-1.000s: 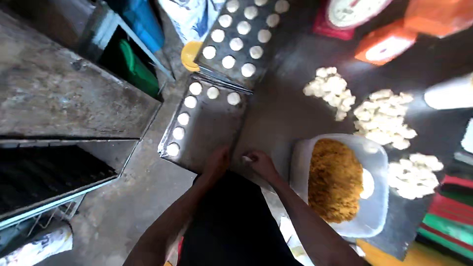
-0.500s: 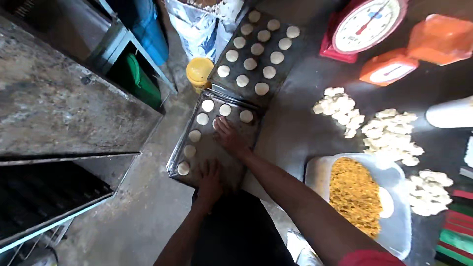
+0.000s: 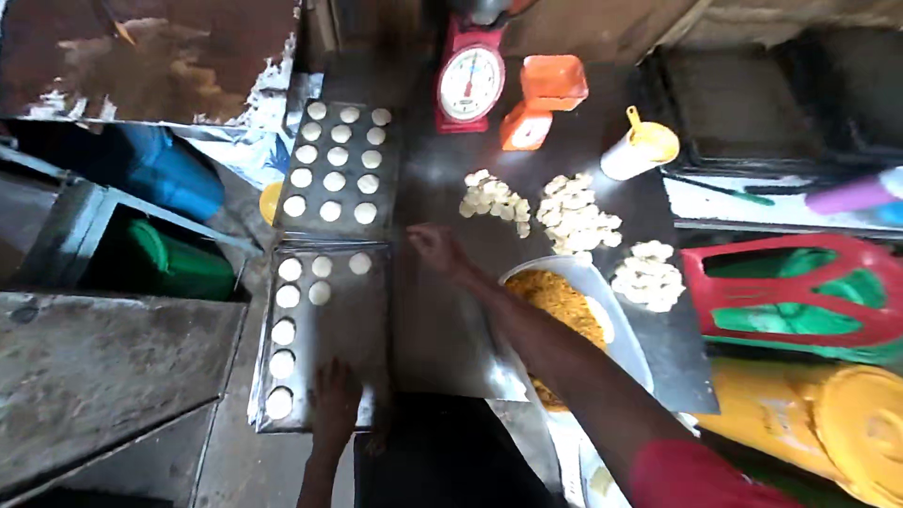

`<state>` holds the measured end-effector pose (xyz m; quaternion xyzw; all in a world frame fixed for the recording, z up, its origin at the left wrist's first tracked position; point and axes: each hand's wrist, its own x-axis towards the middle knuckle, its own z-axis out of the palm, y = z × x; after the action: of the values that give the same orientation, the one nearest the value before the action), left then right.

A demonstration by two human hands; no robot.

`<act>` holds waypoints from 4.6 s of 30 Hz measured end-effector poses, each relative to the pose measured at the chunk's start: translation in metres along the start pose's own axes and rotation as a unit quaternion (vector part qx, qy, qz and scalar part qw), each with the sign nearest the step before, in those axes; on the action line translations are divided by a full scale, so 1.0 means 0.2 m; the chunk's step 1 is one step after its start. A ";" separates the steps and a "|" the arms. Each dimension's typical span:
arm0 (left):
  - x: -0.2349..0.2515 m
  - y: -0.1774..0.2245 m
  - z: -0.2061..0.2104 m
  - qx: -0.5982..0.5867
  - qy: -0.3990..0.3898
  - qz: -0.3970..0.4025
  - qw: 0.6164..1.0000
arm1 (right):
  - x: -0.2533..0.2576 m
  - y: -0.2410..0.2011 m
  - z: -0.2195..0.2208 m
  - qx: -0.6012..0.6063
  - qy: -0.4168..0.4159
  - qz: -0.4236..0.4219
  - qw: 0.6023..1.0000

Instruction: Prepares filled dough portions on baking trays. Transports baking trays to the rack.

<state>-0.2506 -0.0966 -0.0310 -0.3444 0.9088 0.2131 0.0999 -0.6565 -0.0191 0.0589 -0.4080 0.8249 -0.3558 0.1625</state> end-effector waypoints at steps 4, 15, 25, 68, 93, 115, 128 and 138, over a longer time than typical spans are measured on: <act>0.03 0.04 0.00 -0.045 -0.021 -0.045 0.998 | 0.08 0.61 -0.45 -0.104 0.046 0.202 0.973; 0.08 0.32 -0.16 -0.153 0.020 -0.070 0.986 | 0.35 0.79 -0.22 0.000 0.092 0.335 0.938; 0.20 0.70 -0.37 -0.406 -0.014 0.049 0.913 | -0.78 -0.30 0.18 0.189 -0.059 0.058 0.978; 0.34 1.22 -0.31 -0.399 -0.179 0.113 0.892 | -1.30 0.59 -0.47 -0.038 -0.077 0.225 0.971; 0.51 2.11 -0.02 -0.318 -0.374 0.168 0.855 | -1.44 0.63 -0.72 0.202 0.185 0.335 0.902; 0.27 1.59 -0.31 -0.342 -0.231 0.175 0.894 | -1.32 0.11 -0.45 0.199 0.122 0.268 0.935; 0.39 0.87 0.06 -0.164 -0.202 0.122 0.958 | -1.04 0.10 0.35 0.159 -0.132 0.300 0.931; 0.22 0.74 0.22 -0.191 -0.191 0.048 0.961 | -1.26 0.28 0.56 0.133 -0.081 0.262 0.952</act>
<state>-0.3806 -0.0019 -0.0381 -0.2660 0.8304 0.4495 0.1940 -0.4704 0.1511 -0.0649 -0.1798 0.8322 -0.3726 0.3692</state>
